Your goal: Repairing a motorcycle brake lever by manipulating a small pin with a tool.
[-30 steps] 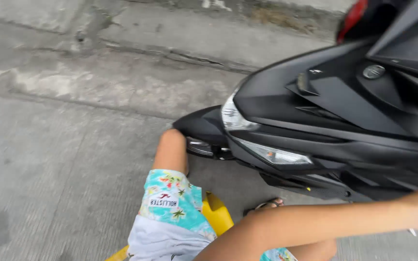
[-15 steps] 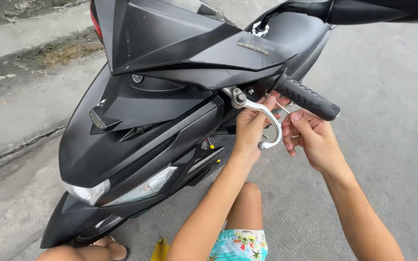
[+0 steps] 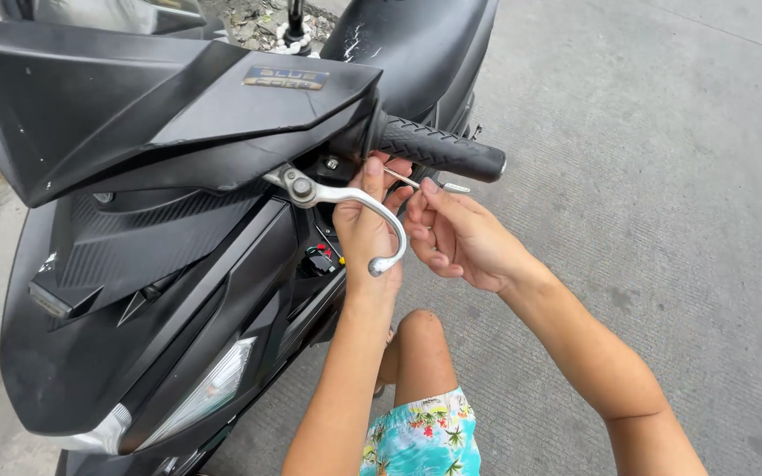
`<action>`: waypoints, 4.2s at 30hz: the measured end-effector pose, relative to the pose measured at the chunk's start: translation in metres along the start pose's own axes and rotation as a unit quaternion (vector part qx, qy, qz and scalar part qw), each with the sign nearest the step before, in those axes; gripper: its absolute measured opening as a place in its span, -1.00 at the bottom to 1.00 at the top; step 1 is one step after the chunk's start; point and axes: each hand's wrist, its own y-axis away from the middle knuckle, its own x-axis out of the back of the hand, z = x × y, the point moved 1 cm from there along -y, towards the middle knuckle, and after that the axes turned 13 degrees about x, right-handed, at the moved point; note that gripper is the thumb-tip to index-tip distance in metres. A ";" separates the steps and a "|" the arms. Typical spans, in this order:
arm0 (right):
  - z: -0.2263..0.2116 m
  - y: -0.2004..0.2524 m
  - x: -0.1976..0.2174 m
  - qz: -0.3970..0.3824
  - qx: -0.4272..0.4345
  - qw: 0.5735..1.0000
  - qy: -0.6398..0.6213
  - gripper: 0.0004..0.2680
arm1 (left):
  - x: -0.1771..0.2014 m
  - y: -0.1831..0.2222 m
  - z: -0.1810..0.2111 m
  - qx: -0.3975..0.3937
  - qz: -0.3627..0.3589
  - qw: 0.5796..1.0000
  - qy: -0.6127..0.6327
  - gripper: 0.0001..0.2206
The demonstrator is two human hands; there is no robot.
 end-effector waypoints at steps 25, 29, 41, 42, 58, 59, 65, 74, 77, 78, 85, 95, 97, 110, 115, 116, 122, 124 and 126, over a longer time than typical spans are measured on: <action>0.003 -0.002 0.014 0.015 0.454 0.612 0.647 -0.94 | -0.015 0.002 -0.007 -0.028 0.007 0.999 0.029 -0.72; 0.014 -0.007 0.031 0.018 0.526 0.533 0.662 -0.91 | -0.022 0.006 -0.010 -0.031 0.022 0.999 0.032 -0.71; 0.026 0.004 0.018 0.061 0.122 0.983 0.126 -0.74 | -0.034 0.022 0.004 0.047 0.000 0.991 0.129 -0.79; 0.029 -0.001 0.021 0.064 0.117 0.982 0.136 -0.77 | -0.034 0.020 0.004 0.041 -0.001 0.990 0.138 -0.78; 0.031 0.023 0.035 0.142 0.495 0.734 0.443 -0.83 | -0.039 0.024 -0.027 0.075 -0.117 0.954 0.264 -0.80; 0.038 0.034 0.030 0.141 0.494 0.734 0.444 -0.83 | -0.030 0.027 -0.028 0.076 -0.116 0.954 0.265 -0.80; 0.105 0.082 0.003 0.127 0.181 0.906 0.362 -0.85 | 0.044 0.055 -0.030 0.071 0.092 0.978 0.176 -0.91; 0.154 0.110 -0.025 0.094 0.018 0.991 0.097 -0.87 | 0.146 0.104 0.025 0.086 0.076 0.985 0.129 -0.91; 0.142 0.105 -0.026 0.150 0.000 0.976 0.158 -0.81 | 0.166 0.129 0.036 0.143 0.104 0.979 0.104 -0.91; 0.143 0.102 -0.025 0.144 -0.009 0.979 0.147 -0.79 | 0.168 0.136 0.037 0.148 0.105 0.977 0.109 -0.77; 0.132 0.075 -0.055 0.089 0.101 0.985 0.109 -0.76 | 0.145 0.164 0.047 -0.052 0.100 0.864 -0.490 -0.74; 0.153 0.040 -0.076 0.156 0.084 0.968 -0.177 -0.83 | 0.101 0.139 0.089 -0.241 0.106 0.805 -0.531 -0.79; 0.155 0.031 -0.082 0.140 0.058 0.965 -0.214 -0.83 | 0.095 0.134 0.094 -0.287 0.082 0.750 -0.590 -0.78; 0.127 -0.002 -0.063 0.118 0.050 0.933 -0.336 -0.84 | 0.081 0.101 0.121 -0.328 0.000 0.666 -0.670 -0.69; 0.143 0.030 -0.082 0.295 0.199 0.884 -0.302 -0.88 | 0.090 0.074 0.085 -0.153 -0.035 0.843 -0.515 -0.82; 0.144 0.033 -0.084 0.294 0.198 0.884 -0.304 -0.88 | 0.085 0.069 0.083 -0.153 -0.034 0.842 -0.516 -0.82; 0.130 0.024 -0.095 0.210 0.201 0.947 -0.133 -0.86 | 0.052 0.052 0.111 0.031 -0.052 0.920 -0.388 -0.82; 0.126 0.019 -0.092 0.171 0.158 0.959 -0.163 -0.85 | 0.047 0.049 0.122 -0.022 -0.057 0.862 -0.503 -0.77; 0.117 0.010 -0.087 0.143 0.100 0.958 -0.226 -0.83 | 0.051 0.049 0.130 -0.036 -0.089 0.855 -0.510 -0.73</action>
